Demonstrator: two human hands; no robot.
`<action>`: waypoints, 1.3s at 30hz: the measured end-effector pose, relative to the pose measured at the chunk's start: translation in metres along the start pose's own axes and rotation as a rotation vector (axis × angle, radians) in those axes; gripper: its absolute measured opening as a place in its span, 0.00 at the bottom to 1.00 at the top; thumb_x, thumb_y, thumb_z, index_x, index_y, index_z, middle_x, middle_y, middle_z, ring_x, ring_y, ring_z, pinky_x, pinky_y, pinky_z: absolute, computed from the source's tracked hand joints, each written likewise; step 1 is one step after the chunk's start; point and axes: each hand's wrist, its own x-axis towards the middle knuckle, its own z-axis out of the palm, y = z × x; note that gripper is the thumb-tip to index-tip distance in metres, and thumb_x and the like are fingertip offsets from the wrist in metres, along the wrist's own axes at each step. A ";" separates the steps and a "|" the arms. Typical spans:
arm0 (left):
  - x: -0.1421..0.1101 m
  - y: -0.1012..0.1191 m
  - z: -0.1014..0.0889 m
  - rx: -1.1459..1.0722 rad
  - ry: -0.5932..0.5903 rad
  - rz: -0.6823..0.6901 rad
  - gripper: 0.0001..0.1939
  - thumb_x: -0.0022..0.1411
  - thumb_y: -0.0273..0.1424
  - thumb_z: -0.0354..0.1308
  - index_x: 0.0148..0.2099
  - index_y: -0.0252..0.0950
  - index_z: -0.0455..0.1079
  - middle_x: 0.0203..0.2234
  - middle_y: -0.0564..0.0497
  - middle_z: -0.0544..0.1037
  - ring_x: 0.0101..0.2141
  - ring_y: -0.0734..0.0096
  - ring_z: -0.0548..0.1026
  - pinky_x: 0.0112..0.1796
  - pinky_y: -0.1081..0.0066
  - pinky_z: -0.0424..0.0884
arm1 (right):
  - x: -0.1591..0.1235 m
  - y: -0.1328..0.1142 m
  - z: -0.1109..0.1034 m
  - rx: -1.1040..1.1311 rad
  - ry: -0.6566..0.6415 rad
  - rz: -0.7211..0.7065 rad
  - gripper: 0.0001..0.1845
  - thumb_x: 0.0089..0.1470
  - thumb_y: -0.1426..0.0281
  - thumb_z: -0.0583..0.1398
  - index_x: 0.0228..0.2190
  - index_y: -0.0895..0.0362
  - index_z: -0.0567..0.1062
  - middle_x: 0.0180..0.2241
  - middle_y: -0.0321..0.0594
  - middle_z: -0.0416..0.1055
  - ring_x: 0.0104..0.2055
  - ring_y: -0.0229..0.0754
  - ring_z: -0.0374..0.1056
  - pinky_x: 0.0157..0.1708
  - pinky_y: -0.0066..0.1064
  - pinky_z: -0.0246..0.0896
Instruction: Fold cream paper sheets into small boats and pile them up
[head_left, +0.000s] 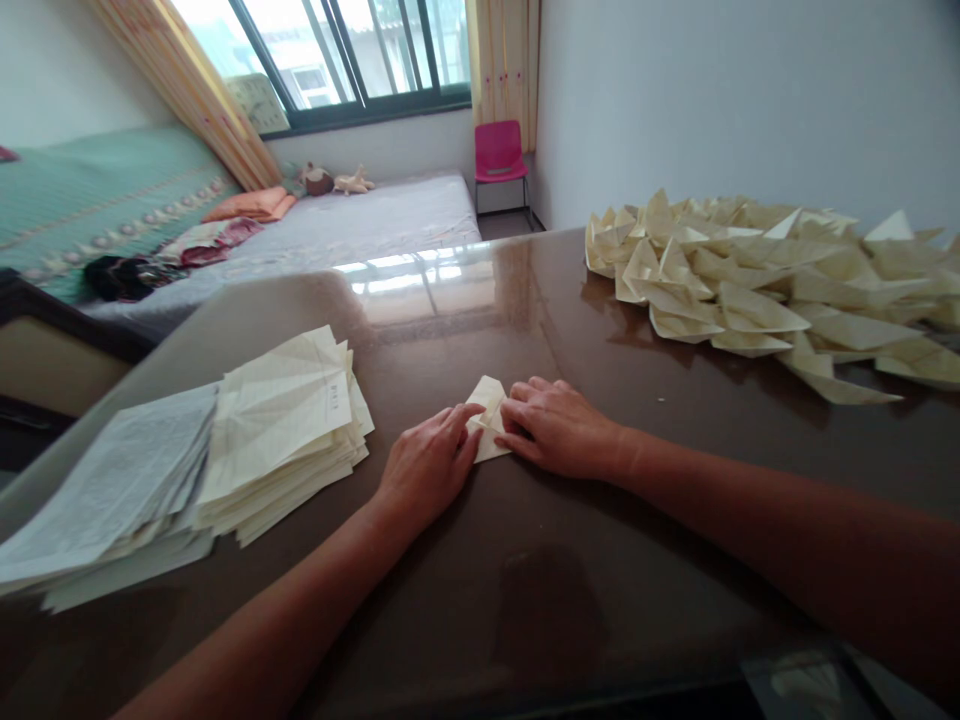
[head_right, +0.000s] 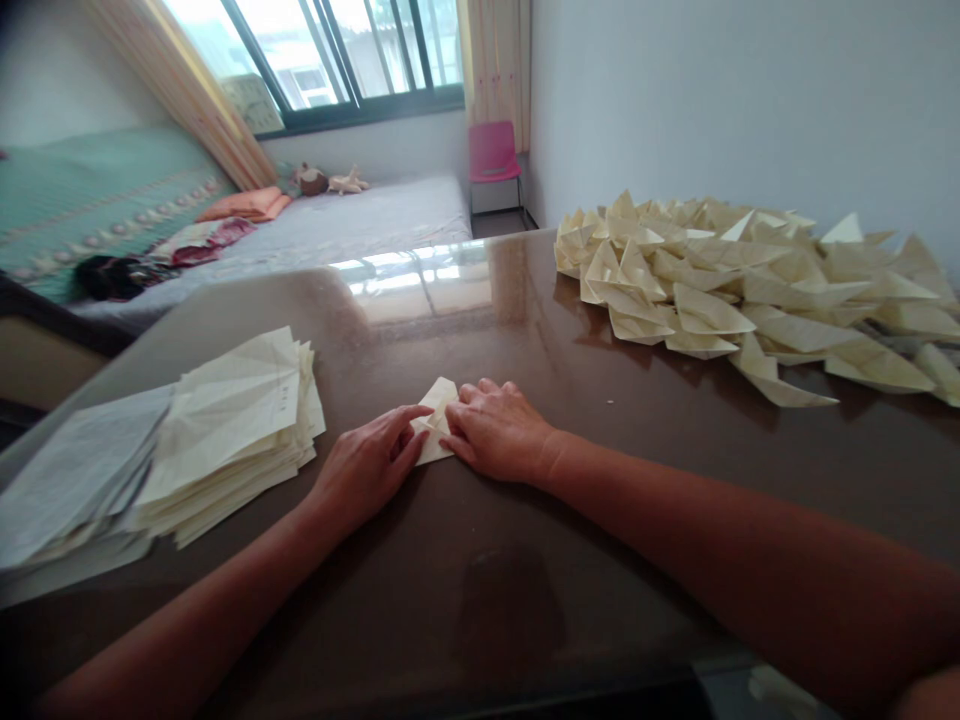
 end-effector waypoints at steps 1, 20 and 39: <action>0.000 0.000 0.000 0.030 0.007 0.003 0.15 0.67 0.35 0.46 0.53 0.41 0.65 0.33 0.52 0.75 0.32 0.71 0.74 0.31 0.73 0.67 | 0.000 0.000 0.000 -0.009 0.002 -0.002 0.18 0.60 0.56 0.51 0.33 0.55 0.72 0.37 0.44 0.69 0.40 0.45 0.62 0.36 0.34 0.54; -0.009 0.002 -0.005 0.207 0.003 0.387 0.19 0.68 0.33 0.46 0.58 0.37 0.66 0.56 0.47 0.69 0.56 0.61 0.67 0.54 0.59 0.65 | 0.002 0.039 -0.014 0.407 -0.054 -0.197 0.14 0.62 0.70 0.51 0.38 0.59 0.75 0.37 0.42 0.74 0.38 0.37 0.68 0.41 0.28 0.60; -0.010 0.003 -0.007 0.285 0.008 0.368 0.19 0.69 0.35 0.44 0.57 0.39 0.66 0.56 0.50 0.69 0.56 0.62 0.67 0.52 0.61 0.65 | -0.038 0.003 -0.038 -0.117 -0.135 -0.354 0.14 0.61 0.68 0.54 0.48 0.53 0.71 0.47 0.42 0.72 0.47 0.44 0.62 0.41 0.35 0.54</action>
